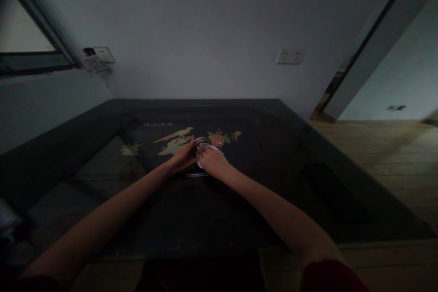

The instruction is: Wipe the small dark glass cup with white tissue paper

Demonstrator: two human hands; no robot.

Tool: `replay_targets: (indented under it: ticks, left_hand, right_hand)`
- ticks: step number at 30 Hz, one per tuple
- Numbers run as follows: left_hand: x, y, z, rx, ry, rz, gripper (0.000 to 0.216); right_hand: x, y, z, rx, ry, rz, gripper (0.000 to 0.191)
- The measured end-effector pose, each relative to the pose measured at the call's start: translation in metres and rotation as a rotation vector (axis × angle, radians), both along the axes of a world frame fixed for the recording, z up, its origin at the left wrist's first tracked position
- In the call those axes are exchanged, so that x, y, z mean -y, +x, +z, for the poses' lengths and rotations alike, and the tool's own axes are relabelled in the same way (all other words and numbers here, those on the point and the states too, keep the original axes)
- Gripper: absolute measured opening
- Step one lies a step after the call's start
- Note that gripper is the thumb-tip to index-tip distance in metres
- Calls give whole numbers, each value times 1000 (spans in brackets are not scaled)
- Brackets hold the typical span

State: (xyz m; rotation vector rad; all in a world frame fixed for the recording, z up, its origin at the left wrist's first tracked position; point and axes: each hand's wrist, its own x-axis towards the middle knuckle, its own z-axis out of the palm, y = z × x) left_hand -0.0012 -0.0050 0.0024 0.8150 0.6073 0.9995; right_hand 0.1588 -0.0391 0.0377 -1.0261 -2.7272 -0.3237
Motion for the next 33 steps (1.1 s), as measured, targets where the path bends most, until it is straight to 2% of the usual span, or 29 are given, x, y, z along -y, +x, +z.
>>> replay_targets:
  ticks: [4, 12, 15, 17, 21, 25, 30, 33]
  left_hand:
    - [0, 1, 2, -18, -8, 12, 30]
    - [1, 2, 2, -16, -26, 20, 32]
    - [3, 1, 4, -27, -20, 7, 33]
    - [4, 1, 5, -38, -20, 7, 34]
    - [4, 2, 6, -43, -7, 16, 35]
    - [3, 2, 5, -29, -1, 13, 36]
    - [0, 1, 0, 3, 5, 4, 34]
    - [0, 0, -1, -32, -8, 14, 33]
  right_hand:
    - [0, 1, 1, -48, -52, 4, 32]
    - [7, 3, 9, -326, -398, -94, 37]
    - [4, 2, 12, -509, -536, -56, 33]
    - [2, 1, 11, -615, -565, -16, 29]
    - [2, -1, 7, -603, -525, -49, 27]
    - [7, 0, 5, -366, -403, -98, 32]
    - [6, 2, 8, -112, -206, 6, 33]
    - [4, 0, 9, 15, -88, 3, 31]
